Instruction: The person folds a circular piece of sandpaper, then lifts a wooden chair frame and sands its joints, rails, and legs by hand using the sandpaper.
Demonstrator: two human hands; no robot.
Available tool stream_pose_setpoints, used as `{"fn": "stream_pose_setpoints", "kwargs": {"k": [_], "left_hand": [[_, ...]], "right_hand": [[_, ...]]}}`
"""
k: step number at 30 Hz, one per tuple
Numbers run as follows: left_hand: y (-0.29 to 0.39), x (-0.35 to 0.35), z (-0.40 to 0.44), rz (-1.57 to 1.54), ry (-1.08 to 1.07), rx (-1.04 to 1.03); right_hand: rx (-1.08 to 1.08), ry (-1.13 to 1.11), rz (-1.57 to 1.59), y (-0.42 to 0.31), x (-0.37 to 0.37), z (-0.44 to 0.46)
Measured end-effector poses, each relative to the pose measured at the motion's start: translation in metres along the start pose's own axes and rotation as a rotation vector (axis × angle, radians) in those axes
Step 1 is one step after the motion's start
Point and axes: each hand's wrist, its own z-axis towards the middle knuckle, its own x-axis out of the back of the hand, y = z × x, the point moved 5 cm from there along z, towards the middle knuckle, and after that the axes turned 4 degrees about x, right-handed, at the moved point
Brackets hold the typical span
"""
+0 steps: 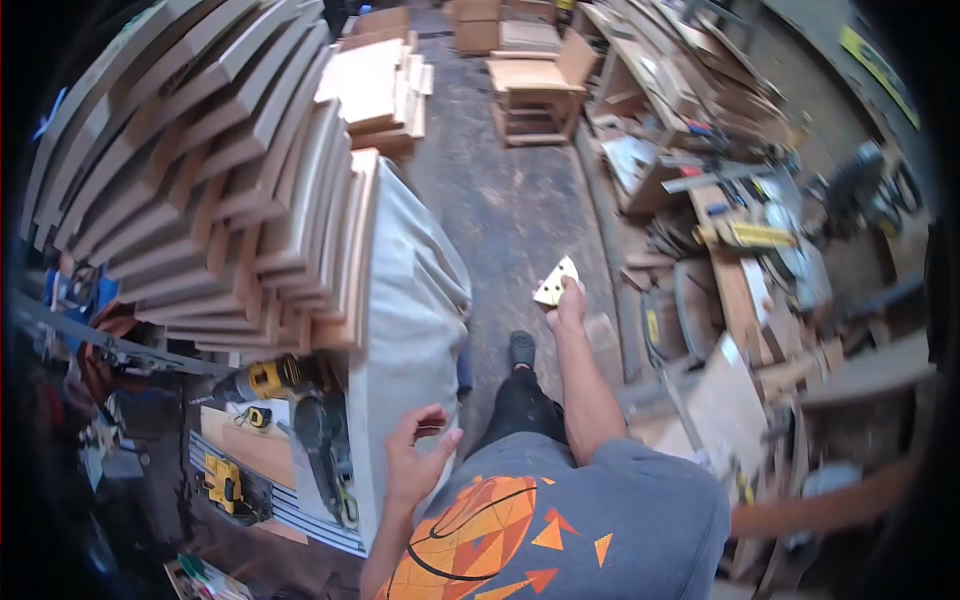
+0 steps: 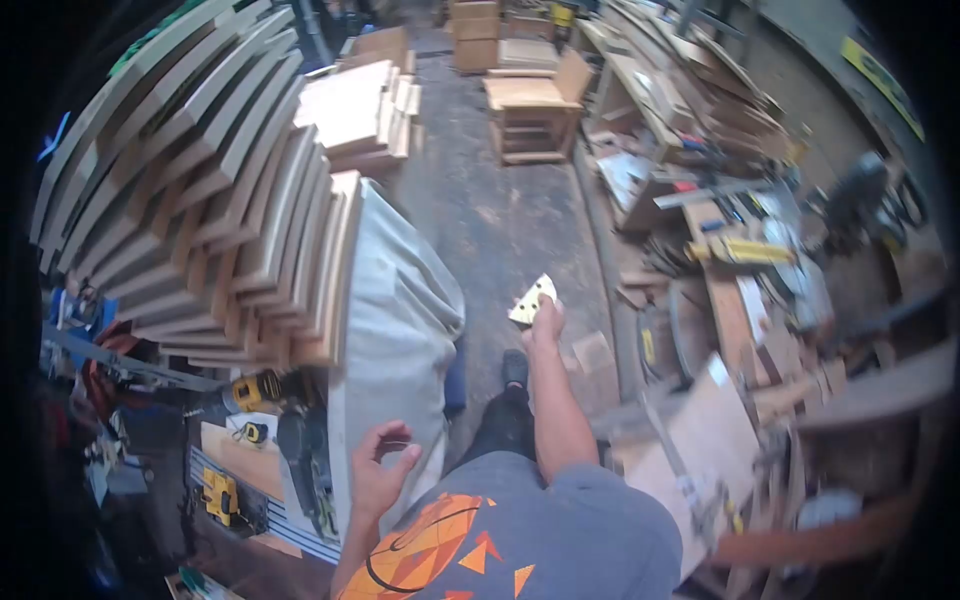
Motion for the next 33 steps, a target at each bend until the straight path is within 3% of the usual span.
{"fn": "stream_pose_setpoints", "kwargs": {"k": [4,6,7,8,11,13,16,18,22,25,27,31,33], "left_hand": [[-0.013,-0.059,0.136,-0.190,0.032,0.158],[-0.019,-0.085,0.217,-0.199,0.034,0.219],[-0.022,-0.096,0.251,-0.212,0.025,0.294],[-0.019,-0.100,0.286,-0.178,0.050,0.284],[0.001,-0.114,0.379,-0.137,0.144,0.200],[0.028,-0.139,0.438,-0.200,0.048,0.277],[0.049,-0.168,0.523,-0.195,0.033,0.252],[0.065,-0.184,0.581,-0.139,0.109,0.241],[0.101,-0.196,0.714,-0.268,0.241,0.036],[0.125,-0.192,0.825,-0.173,0.237,-0.043],[0.138,-0.210,0.892,-0.227,0.232,-0.026],[0.175,-0.218,1.019,-0.310,-0.075,0.120],[0.174,-0.216,1.077,-0.128,-0.175,0.244]], "right_hand": [[-0.169,-0.209,-0.072,0.061,-0.055,0.140],[-0.272,-0.373,-0.198,0.047,-0.106,0.150],[-0.282,-0.469,-0.304,0.055,-0.118,0.165],[-0.158,-0.652,-0.500,0.072,-0.127,0.183],[-0.295,-1.087,-0.689,-0.016,-0.209,0.143],[-0.236,-1.267,-0.829,-0.047,-0.243,0.160],[-0.159,-1.237,-0.791,-0.072,-0.286,0.226],[-0.298,-1.143,-0.811,-0.082,-0.318,0.279],[-0.388,-1.291,-0.685,-0.109,-0.420,0.382],[-0.206,-1.310,-0.794,-0.092,-0.477,0.488],[-0.204,-1.314,-0.829,-0.107,-0.510,0.545],[-0.132,-1.241,-0.928,-0.142,-0.597,0.631],[-0.128,-1.219,-1.001,-0.138,-0.626,0.681]]}}
